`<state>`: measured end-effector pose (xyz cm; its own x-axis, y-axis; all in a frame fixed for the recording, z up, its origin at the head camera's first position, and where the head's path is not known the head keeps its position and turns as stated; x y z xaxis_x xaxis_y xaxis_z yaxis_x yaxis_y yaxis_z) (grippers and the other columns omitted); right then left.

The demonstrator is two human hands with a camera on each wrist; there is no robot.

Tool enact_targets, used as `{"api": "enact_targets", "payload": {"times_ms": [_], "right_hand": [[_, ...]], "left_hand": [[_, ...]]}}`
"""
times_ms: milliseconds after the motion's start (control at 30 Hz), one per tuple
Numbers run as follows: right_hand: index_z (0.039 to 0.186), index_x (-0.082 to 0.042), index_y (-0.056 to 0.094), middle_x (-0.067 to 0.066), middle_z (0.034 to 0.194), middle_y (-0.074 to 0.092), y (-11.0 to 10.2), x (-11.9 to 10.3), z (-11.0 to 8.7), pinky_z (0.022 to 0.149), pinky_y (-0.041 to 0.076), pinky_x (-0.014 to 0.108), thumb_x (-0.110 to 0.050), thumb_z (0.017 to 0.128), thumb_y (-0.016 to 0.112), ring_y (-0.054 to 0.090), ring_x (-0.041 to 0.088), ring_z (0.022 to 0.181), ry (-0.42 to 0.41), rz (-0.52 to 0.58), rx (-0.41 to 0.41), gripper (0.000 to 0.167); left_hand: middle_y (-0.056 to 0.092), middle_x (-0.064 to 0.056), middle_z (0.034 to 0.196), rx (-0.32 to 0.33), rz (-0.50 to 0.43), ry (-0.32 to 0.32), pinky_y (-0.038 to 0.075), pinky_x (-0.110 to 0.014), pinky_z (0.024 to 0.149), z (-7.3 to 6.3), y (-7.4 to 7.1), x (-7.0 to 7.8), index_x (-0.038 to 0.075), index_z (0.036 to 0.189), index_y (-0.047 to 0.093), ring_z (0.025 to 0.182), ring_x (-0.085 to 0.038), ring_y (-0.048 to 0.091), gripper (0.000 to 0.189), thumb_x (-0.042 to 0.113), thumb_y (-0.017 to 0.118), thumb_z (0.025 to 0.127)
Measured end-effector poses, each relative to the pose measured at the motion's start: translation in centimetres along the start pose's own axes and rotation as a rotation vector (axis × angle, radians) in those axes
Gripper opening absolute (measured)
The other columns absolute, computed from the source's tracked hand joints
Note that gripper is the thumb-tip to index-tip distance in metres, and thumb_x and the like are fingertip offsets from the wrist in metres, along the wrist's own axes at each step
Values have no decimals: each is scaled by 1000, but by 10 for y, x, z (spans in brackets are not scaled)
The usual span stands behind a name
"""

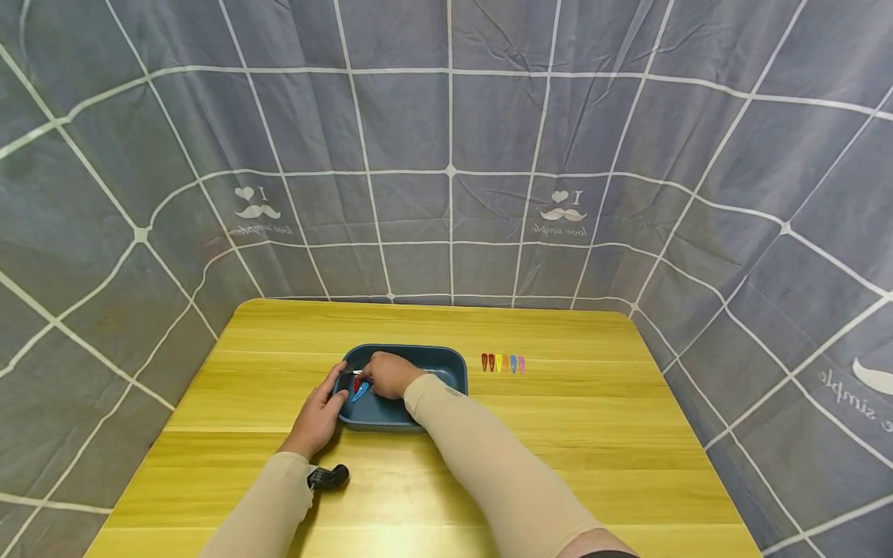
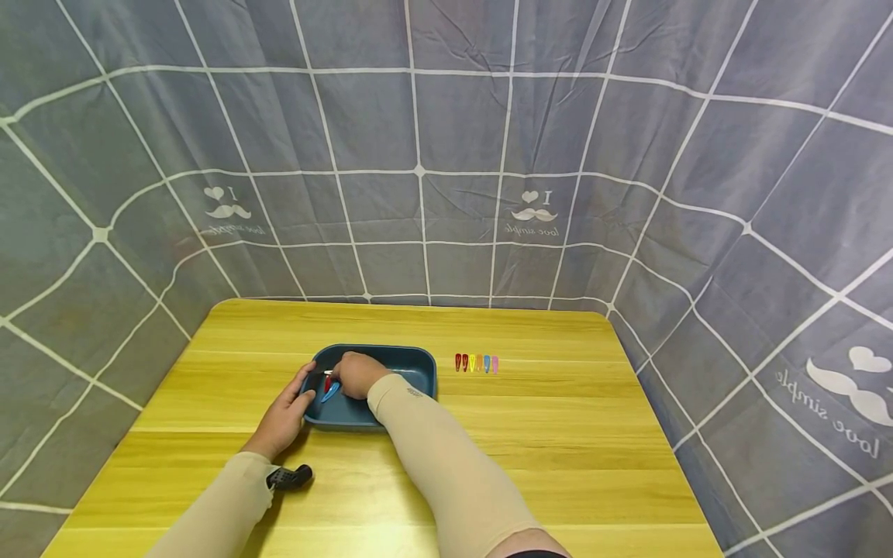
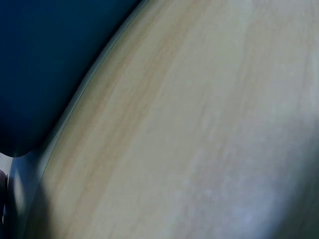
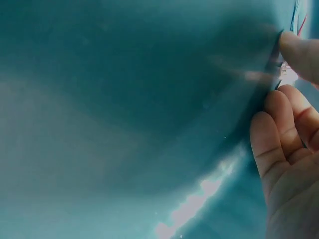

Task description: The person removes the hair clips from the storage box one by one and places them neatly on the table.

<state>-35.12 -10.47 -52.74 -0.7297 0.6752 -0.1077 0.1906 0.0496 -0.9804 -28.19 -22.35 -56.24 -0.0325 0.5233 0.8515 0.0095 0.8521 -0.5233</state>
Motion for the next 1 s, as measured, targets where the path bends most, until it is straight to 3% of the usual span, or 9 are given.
{"api": "enact_targets", "payload": {"times_ms": [400,600,833,1000], "right_hand": [[117,-19,82,-3,110,77,-1,2,3,98,55,22,-12,99,71,68,9,100,15,24,35,23],[120,-17,82,-5,116,79,-1,5,2,101,56,22,-6,99,68,71,6,104,49,119,30,27],[122,-18,81,-5,119,79,2,8,5,104,55,22,-5,100,66,71,9,112,64,106,24,30],[119,-18,81,-5,115,79,1,11,2,100,57,22,-5,101,63,71,8,105,92,133,34,29]], "left_hand": [[32,-16,172,10,-3,-13,25,-69,125,1,0,-1,30,167,31,156,-48,30,57,25,45,112],[32,-15,172,9,-3,-26,26,-68,125,1,-1,-2,31,167,31,154,-47,32,57,26,44,112],[31,-15,173,1,-3,-26,25,-68,125,0,0,-2,31,167,30,155,-47,31,57,26,43,112],[31,-15,173,1,-5,-23,25,-69,125,-1,-1,-1,31,167,30,155,-47,31,57,26,43,112]]}}
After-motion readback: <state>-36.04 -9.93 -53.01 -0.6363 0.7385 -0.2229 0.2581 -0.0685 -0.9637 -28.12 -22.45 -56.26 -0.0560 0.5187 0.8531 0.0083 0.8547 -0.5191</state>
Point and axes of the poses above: each hand's wrist, its own z-axis towards the middle knuckle, its own y-axis out of the palm, x = y × z, the point moved 8 cm from there along z, towards the middle knuckle
